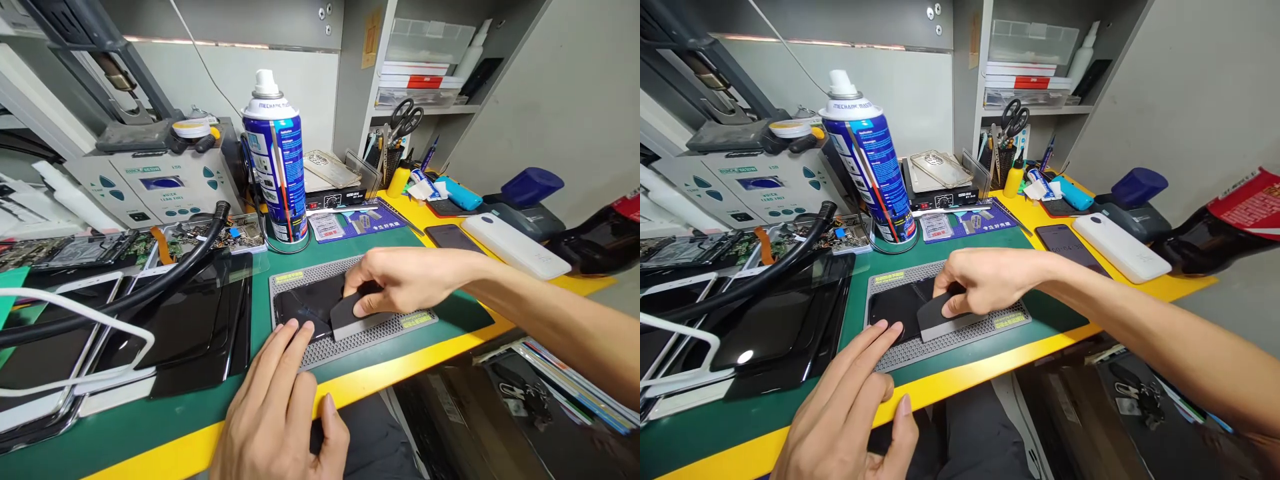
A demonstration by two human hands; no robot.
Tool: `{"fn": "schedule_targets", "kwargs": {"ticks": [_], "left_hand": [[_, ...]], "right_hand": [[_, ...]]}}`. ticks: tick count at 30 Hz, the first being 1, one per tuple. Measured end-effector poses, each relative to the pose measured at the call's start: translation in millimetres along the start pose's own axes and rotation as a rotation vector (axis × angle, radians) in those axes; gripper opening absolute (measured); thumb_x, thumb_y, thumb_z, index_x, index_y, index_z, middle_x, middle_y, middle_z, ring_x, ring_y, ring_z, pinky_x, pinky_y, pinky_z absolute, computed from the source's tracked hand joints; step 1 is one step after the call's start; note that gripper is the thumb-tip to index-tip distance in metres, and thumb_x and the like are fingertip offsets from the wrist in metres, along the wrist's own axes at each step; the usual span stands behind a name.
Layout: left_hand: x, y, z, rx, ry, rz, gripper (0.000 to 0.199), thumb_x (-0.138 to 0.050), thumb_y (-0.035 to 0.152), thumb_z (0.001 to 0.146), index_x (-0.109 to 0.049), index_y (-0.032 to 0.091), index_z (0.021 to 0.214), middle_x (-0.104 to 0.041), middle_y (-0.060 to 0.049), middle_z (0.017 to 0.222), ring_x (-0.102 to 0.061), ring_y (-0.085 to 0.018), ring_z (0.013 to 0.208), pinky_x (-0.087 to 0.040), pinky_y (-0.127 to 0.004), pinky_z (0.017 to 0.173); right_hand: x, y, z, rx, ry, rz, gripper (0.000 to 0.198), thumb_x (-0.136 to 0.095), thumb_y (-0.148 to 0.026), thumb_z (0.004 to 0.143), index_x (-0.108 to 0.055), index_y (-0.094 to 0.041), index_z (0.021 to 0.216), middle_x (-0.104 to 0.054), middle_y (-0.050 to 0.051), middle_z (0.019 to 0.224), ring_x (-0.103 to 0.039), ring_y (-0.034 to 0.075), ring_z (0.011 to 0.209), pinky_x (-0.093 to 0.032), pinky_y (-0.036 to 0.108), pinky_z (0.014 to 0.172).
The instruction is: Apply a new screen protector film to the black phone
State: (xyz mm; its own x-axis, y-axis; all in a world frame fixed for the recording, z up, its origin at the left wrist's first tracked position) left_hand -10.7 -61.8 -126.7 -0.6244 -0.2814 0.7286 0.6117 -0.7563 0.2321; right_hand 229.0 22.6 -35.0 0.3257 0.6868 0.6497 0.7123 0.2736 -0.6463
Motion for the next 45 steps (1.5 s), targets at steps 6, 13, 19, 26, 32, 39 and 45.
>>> {"fn": "schedule_targets", "kwargs": {"ticks": [6,13,19,26,32,39,45], "left_hand": [[-1,3,1,-0.007,0.008,-0.021,0.009,-0.059,0.008,0.079,-0.058,0.015,0.085,-0.068,-0.019,0.132,-0.059,-0.036,0.130,-0.057,-0.048,0.101],[-3,6,4,0.037,0.062,-0.051,0.015,-0.057,0.004,0.076,-0.051,0.018,0.077,-0.067,-0.022,0.125,-0.063,-0.039,0.123,-0.055,-0.050,0.093],[-1,4,-1,0.101,0.045,0.045,0.011,-0.057,0.009,0.078,-0.051,0.019,0.079,-0.062,-0.017,0.127,-0.064,-0.032,0.120,-0.053,-0.040,0.092],[-1,4,-3,0.111,0.025,-0.009,0.015,-0.057,0.006,0.076,-0.049,0.019,0.079,-0.061,-0.016,0.125,-0.060,-0.030,0.127,-0.050,-0.040,0.101],[-1,8,0,0.043,0.038,-0.057,0.016,-0.058,0.003,0.073,-0.054,0.017,0.081,-0.067,-0.017,0.122,-0.056,-0.034,0.131,-0.049,-0.050,0.110],[-1,10,7,-0.064,0.004,-0.025,0.011,-0.057,0.006,0.073,-0.060,0.013,0.081,-0.073,-0.017,0.120,-0.063,-0.031,0.121,-0.048,-0.049,0.112],[-6,8,10,-0.092,-0.051,0.010,0.016,-0.055,0.006,0.074,-0.062,0.015,0.085,-0.074,-0.011,0.122,-0.063,-0.031,0.116,-0.051,-0.048,0.103]], "right_hand": [[24,16,-7,-0.049,0.071,0.151,0.017,-0.060,-0.031,0.094,-0.066,-0.015,0.091,-0.059,0.000,0.074,-0.050,0.011,0.062,-0.038,0.021,0.053],[12,-8,16,0.022,0.026,-0.062,0.015,-0.058,-0.024,0.093,-0.069,-0.015,0.095,-0.060,-0.002,0.068,-0.048,0.010,0.054,-0.034,0.020,0.047],[-7,-19,20,0.115,0.080,-0.179,0.016,-0.058,-0.019,0.090,-0.071,-0.014,0.099,-0.066,0.001,0.074,-0.045,0.011,0.057,-0.032,0.024,0.051],[-3,-5,6,0.057,0.066,0.066,0.013,-0.057,-0.027,0.094,-0.066,-0.017,0.093,-0.058,-0.002,0.072,-0.044,0.011,0.057,-0.032,0.023,0.049],[23,23,-16,-0.096,0.146,0.186,0.020,-0.057,-0.032,0.096,-0.058,-0.018,0.082,-0.048,-0.003,0.072,-0.041,0.012,0.061,-0.034,0.024,0.054],[27,42,-42,-0.134,0.200,0.152,0.026,-0.055,-0.041,0.098,-0.062,-0.018,0.087,-0.054,-0.001,0.076,-0.045,0.014,0.064,-0.035,0.026,0.057],[21,47,-38,-0.044,0.185,0.085,0.022,-0.060,-0.036,0.096,-0.069,-0.017,0.097,-0.060,-0.001,0.075,-0.049,0.012,0.063,-0.037,0.024,0.054]]}}
Point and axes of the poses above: each hand's wrist, its own z-axis towards the middle knuckle, its own x-axis out of the back of the hand, y = z × x, the point moved 1 cm from there along z, towards the middle knuckle
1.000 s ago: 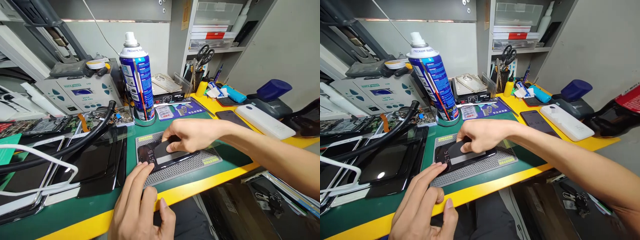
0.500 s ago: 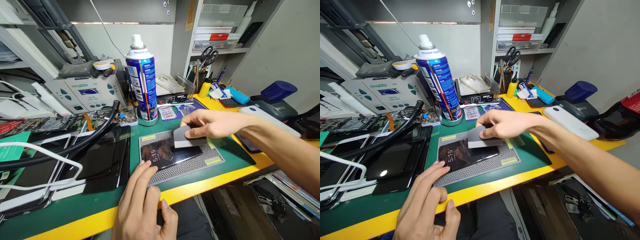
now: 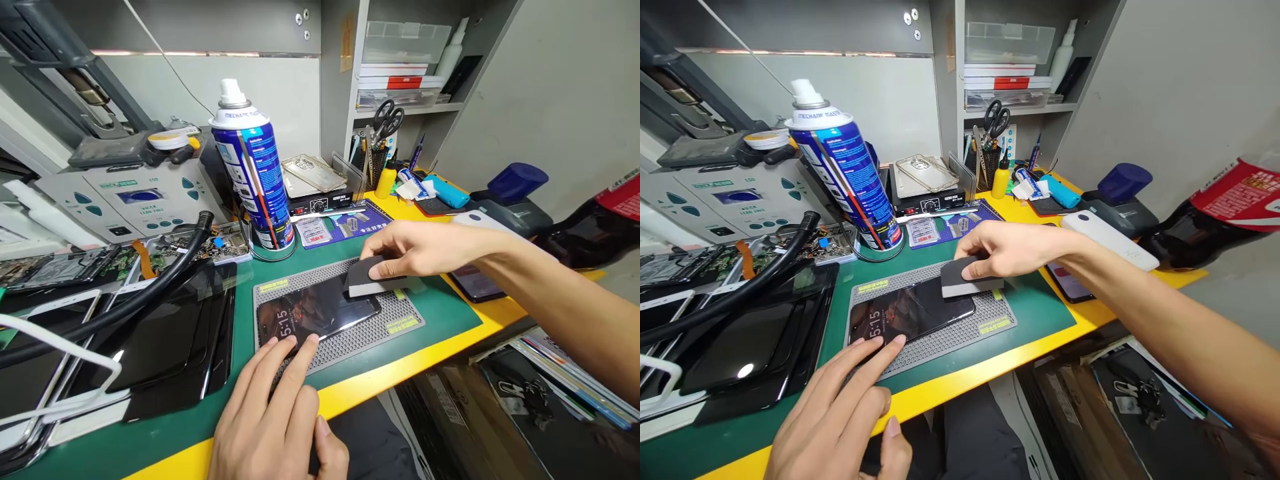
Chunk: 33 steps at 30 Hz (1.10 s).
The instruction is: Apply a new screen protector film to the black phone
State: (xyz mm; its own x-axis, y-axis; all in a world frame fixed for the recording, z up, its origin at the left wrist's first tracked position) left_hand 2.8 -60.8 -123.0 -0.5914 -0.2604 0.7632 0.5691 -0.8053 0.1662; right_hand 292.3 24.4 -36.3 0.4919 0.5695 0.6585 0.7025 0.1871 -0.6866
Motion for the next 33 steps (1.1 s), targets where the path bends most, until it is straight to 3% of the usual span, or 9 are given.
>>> {"fn": "schedule_targets", "kwargs": {"ticks": [8,17,19,22,27,30,33], "left_hand": [[-6,1,5,-0.008,-0.045,-0.003,0.011,-0.054,0.008,0.075,-0.053,0.019,0.074,-0.072,-0.011,0.127,-0.064,-0.032,0.116,-0.049,-0.048,0.102],[-9,-5,-1,-0.059,-0.041,0.031,0.010,-0.053,0.011,0.077,-0.051,0.020,0.074,-0.073,-0.011,0.126,-0.065,-0.033,0.116,-0.050,-0.048,0.101],[-8,-3,2,-0.052,-0.052,0.023,0.009,-0.055,0.011,0.076,-0.053,0.020,0.077,-0.072,-0.010,0.128,-0.064,-0.033,0.118,-0.050,-0.048,0.103],[-8,4,9,-0.060,-0.030,-0.001,0.010,-0.057,0.011,0.074,-0.056,0.020,0.079,-0.072,-0.010,0.128,-0.064,-0.031,0.121,-0.048,-0.049,0.109],[-22,24,22,-0.082,0.008,-0.053,0.013,-0.054,0.013,0.072,-0.061,0.019,0.081,-0.069,-0.014,0.133,-0.062,-0.031,0.125,-0.047,-0.050,0.112],[-33,31,29,-0.045,-0.016,-0.082,0.014,-0.054,0.015,0.071,-0.063,0.017,0.082,-0.067,-0.016,0.136,-0.061,-0.034,0.127,-0.046,-0.053,0.110],[-38,33,31,-0.022,-0.027,-0.098,0.015,-0.055,0.015,0.070,-0.063,0.016,0.083,-0.068,-0.017,0.135,-0.062,-0.036,0.124,-0.044,-0.055,0.109]], "right_hand": [[-10,-24,28,0.103,-0.073,-0.163,0.014,-0.060,-0.024,0.093,-0.071,-0.015,0.089,-0.060,-0.003,0.069,-0.048,0.010,0.057,-0.034,0.022,0.049],[-25,-22,9,0.139,-0.094,-0.038,0.014,-0.063,-0.023,0.090,-0.073,-0.013,0.091,-0.061,-0.002,0.072,-0.048,0.009,0.060,-0.034,0.022,0.052],[-20,-19,0,0.065,-0.045,0.122,0.015,-0.063,-0.026,0.090,-0.071,-0.013,0.091,-0.060,-0.002,0.071,-0.049,0.010,0.059,-0.036,0.022,0.052],[-9,-14,-17,-0.069,0.156,0.288,0.017,-0.064,-0.032,0.089,-0.068,-0.016,0.087,-0.060,-0.002,0.071,-0.052,0.012,0.060,-0.040,0.023,0.053],[-19,-13,-38,-0.223,0.452,0.119,0.022,-0.064,-0.038,0.090,-0.068,-0.018,0.080,-0.059,-0.002,0.067,-0.050,0.012,0.057,-0.037,0.024,0.049],[-37,-14,-35,-0.253,0.501,0.288,0.022,-0.067,-0.042,0.087,-0.068,-0.020,0.087,-0.065,0.001,0.075,-0.058,0.016,0.061,-0.045,0.025,0.046],[-50,-13,-24,-0.253,0.497,0.503,0.029,-0.075,-0.045,0.080,-0.062,-0.020,0.082,-0.062,0.000,0.075,-0.058,0.016,0.061,-0.054,0.026,0.046]]}}
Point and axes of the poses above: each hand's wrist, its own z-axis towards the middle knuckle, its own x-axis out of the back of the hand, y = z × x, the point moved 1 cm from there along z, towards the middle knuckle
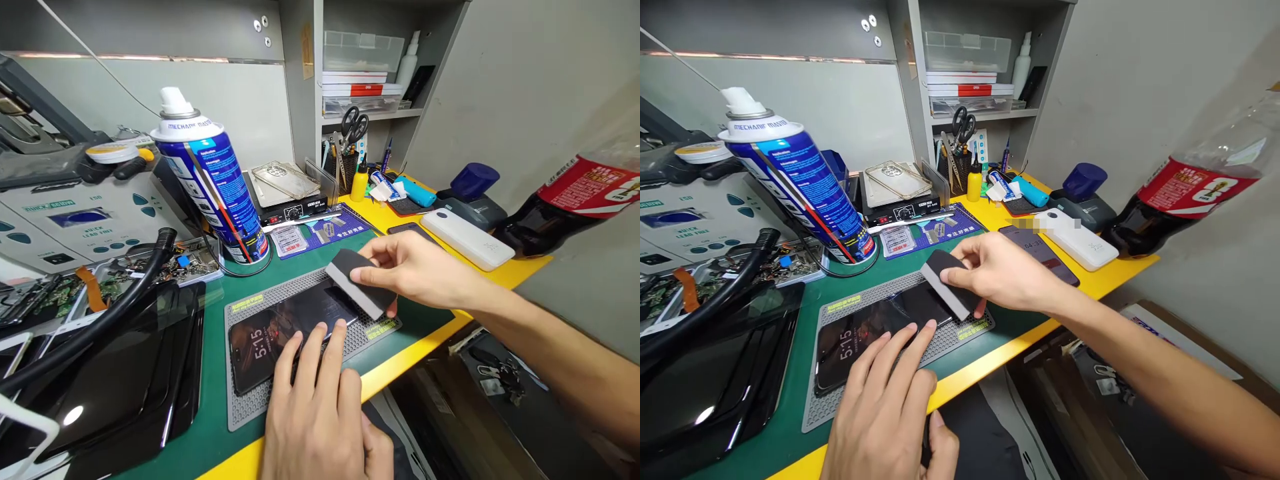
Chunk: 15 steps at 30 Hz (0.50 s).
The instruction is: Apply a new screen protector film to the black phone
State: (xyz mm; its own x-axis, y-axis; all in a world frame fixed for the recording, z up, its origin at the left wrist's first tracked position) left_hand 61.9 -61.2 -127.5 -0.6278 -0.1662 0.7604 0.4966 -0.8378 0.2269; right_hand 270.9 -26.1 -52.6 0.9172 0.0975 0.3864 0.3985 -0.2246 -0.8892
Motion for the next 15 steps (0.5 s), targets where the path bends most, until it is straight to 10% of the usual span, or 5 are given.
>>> {"fn": "schedule_targets", "kwargs": {"ticks": [15], "left_hand": [[-3,-6,-4,-0.015,-0.001,0.016,0.009,-0.052,0.013,0.069,-0.056,0.020,0.073,-0.069,-0.012,0.134,-0.064,-0.032,0.124,-0.041,-0.052,0.110]], "right_hand": [[1,25,5,-0.035,-0.064,-0.096,0.031,-0.071,-0.049,0.085,-0.059,-0.020,0.078,-0.047,-0.004,0.065,-0.054,0.013,0.052,-0.040,0.022,0.039]]}}
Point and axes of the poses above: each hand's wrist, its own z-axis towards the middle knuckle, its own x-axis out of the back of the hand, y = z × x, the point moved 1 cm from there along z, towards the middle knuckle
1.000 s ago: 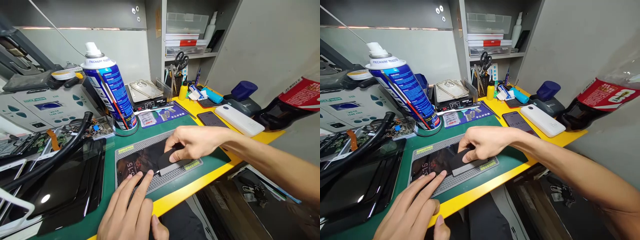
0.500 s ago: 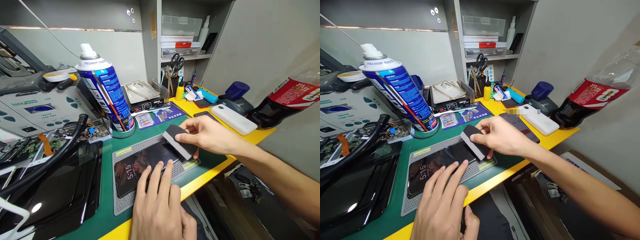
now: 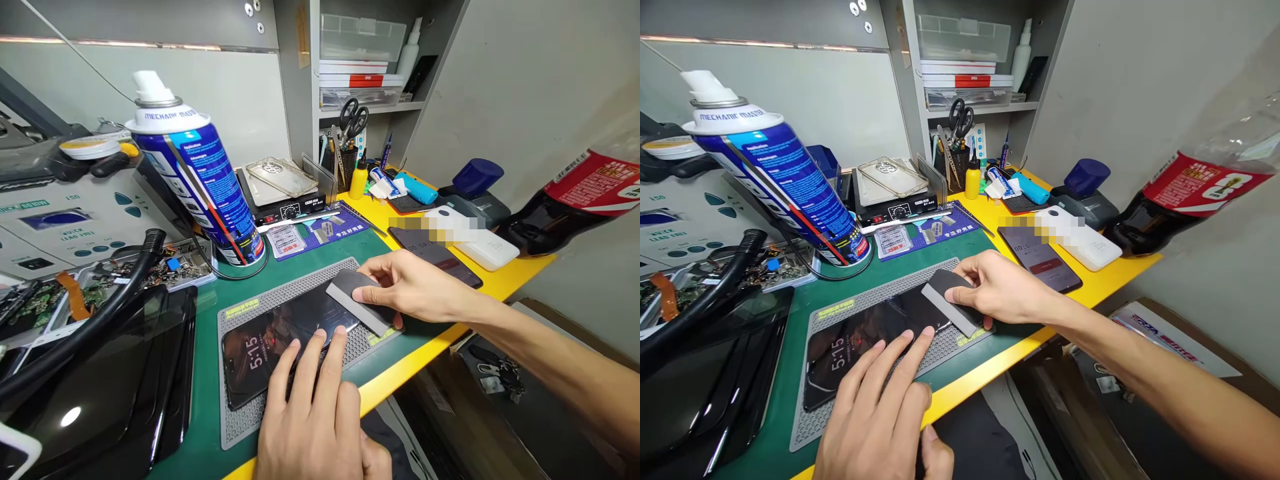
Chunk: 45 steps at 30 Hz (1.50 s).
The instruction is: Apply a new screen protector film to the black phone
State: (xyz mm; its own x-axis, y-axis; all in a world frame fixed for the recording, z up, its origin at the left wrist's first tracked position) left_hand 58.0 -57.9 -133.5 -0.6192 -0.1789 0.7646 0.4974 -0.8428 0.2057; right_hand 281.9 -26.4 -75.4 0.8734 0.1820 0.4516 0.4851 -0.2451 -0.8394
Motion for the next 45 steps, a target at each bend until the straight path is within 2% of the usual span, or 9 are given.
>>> {"fn": "schedule_targets", "kwargs": {"ticks": [6,10,12,16,21,25,34,41,45], "left_hand": [[-2,2,-1,0.006,0.008,-0.011,0.008,-0.052,0.013,0.069,-0.055,0.020,0.071,-0.069,-0.014,0.133,-0.065,-0.033,0.122,-0.041,-0.052,0.109],[-6,7,6,0.053,0.104,-0.031,0.010,-0.052,0.013,0.068,-0.058,0.020,0.073,-0.073,-0.015,0.126,-0.068,-0.035,0.117,-0.041,-0.056,0.109],[-7,9,9,0.032,0.072,-0.028,0.012,-0.053,0.014,0.068,-0.060,0.020,0.076,-0.071,-0.014,0.130,-0.066,-0.035,0.120,-0.040,-0.056,0.110],[-9,9,10,0.011,0.027,-0.006,0.017,-0.053,0.015,0.064,-0.062,0.019,0.078,-0.072,-0.013,0.130,-0.067,-0.034,0.117,-0.040,-0.053,0.108],[-11,7,5,0.004,0.004,0.001,0.013,-0.052,0.015,0.060,-0.057,0.020,0.070,-0.073,-0.010,0.128,-0.069,-0.033,0.114,-0.041,-0.053,0.106],[-12,8,8,0.015,-0.004,-0.004,0.012,-0.052,0.013,0.060,-0.055,0.020,0.069,-0.071,-0.010,0.132,-0.068,-0.033,0.117,-0.041,-0.053,0.107],[-11,6,9,0.005,0.037,-0.011,0.014,-0.052,0.013,0.063,-0.058,0.019,0.073,-0.070,-0.011,0.132,-0.068,-0.034,0.118,-0.040,-0.052,0.108],[-14,6,8,-0.015,0.057,0.005,0.011,-0.051,0.012,0.063,-0.055,0.020,0.069,-0.072,-0.012,0.129,-0.069,-0.033,0.115,-0.041,-0.052,0.107],[-15,3,8,-0.026,0.070,0.005,0.009,-0.050,0.012,0.064,-0.053,0.020,0.067,-0.072,-0.012,0.128,-0.070,-0.033,0.114,-0.042,-0.052,0.106]], "right_hand": [[16,5,-4,-0.047,0.064,0.008,0.033,-0.073,-0.050,0.082,-0.059,-0.021,0.078,-0.052,-0.002,0.069,-0.051,0.015,0.061,-0.048,0.025,0.043],[21,-2,-8,0.063,0.085,-0.034,0.024,-0.067,-0.042,0.088,-0.062,-0.020,0.080,-0.055,-0.002,0.070,-0.049,0.014,0.065,-0.043,0.025,0.053],[18,-9,-8,0.107,0.039,-0.054,0.022,-0.066,-0.040,0.089,-0.062,-0.020,0.082,-0.056,-0.003,0.071,-0.048,0.014,0.065,-0.039,0.026,0.056],[10,-18,0,0.131,-0.158,-0.170,0.023,-0.061,-0.040,0.092,-0.063,-0.018,0.086,-0.056,-0.002,0.074,-0.044,0.013,0.063,-0.035,0.026,0.055],[16,-17,13,0.166,-0.203,-0.220,0.027,-0.058,-0.041,0.095,-0.059,-0.019,0.079,-0.050,-0.004,0.073,-0.040,0.012,0.063,-0.033,0.026,0.056],[23,-11,19,0.151,-0.150,-0.182,0.030,-0.065,-0.045,0.090,-0.059,-0.019,0.077,-0.048,-0.005,0.069,-0.038,0.012,0.061,-0.030,0.027,0.055],[29,-4,18,0.133,0.115,-0.158,0.028,-0.065,-0.045,0.088,-0.065,-0.018,0.084,-0.060,-0.001,0.076,-0.048,0.014,0.065,-0.036,0.028,0.059],[15,-22,23,0.120,-0.071,-0.149,0.025,-0.066,-0.041,0.086,-0.068,-0.017,0.082,-0.061,-0.001,0.075,-0.050,0.014,0.066,-0.038,0.026,0.059],[24,-16,32,0.114,-0.006,-0.193,0.025,-0.067,-0.041,0.085,-0.065,-0.018,0.077,-0.056,-0.002,0.069,-0.043,0.013,0.060,-0.031,0.027,0.054]]}}
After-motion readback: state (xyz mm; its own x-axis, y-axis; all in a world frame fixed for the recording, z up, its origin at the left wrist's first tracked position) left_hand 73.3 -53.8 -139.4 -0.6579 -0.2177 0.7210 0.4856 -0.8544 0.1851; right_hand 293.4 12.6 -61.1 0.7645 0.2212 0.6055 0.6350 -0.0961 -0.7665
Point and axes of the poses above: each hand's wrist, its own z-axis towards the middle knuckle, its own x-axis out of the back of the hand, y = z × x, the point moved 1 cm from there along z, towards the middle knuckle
